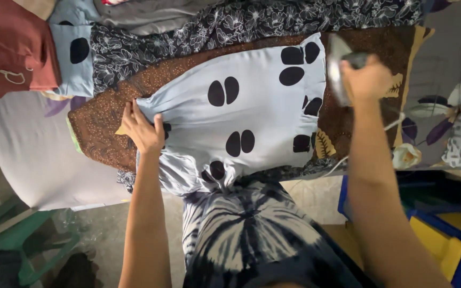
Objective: Ironing and folding a red shirt and blue patterned shorts on an ironing board.
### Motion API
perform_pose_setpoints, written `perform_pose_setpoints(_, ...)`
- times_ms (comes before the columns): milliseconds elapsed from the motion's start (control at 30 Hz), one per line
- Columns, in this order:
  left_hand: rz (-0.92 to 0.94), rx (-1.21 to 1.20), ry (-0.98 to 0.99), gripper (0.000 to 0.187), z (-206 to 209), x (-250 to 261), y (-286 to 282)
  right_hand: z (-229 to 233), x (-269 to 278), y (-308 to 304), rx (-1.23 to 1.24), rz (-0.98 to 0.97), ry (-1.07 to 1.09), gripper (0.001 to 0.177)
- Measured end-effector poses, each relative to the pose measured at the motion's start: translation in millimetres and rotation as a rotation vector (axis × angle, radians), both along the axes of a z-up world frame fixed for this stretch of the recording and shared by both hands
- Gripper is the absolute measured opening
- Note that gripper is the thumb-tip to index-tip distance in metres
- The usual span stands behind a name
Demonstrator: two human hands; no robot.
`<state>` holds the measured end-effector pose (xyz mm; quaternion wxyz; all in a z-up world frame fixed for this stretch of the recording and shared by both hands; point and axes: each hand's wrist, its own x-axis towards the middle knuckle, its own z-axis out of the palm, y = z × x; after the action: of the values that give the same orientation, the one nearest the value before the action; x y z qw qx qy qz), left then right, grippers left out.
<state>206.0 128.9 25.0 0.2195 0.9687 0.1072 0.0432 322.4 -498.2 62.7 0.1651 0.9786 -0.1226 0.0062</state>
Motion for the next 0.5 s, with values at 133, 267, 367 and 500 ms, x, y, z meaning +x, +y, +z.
perform_pose_setpoints(133, 0.212, -0.14, 0.109, 0.05, -6.4, 3.3, 14.3, 3.6, -30.6, -60.3, 0.013, 0.018, -0.238, 0.063)
perform_pose_setpoints(267, 0.129, -0.164, 0.172, 0.053, 4.1, 9.2, 26.0, 23.7, -36.6, -38.0, 0.125, 0.077, -0.295, 0.061)
perform_pose_setpoints(367, 0.238, -0.469, 0.358, 0.059, -6.2, 15.9, 30.4, 19.1, -36.8, 23.5, 0.11, 0.125, -0.526, 0.093)
perform_pose_setpoints(500, 0.28, -0.355, 0.296, 0.031, -26.9, 9.3, 41.4, -36.6, -75.3, 92.9, 0.44, -0.238, -0.196, 0.076)
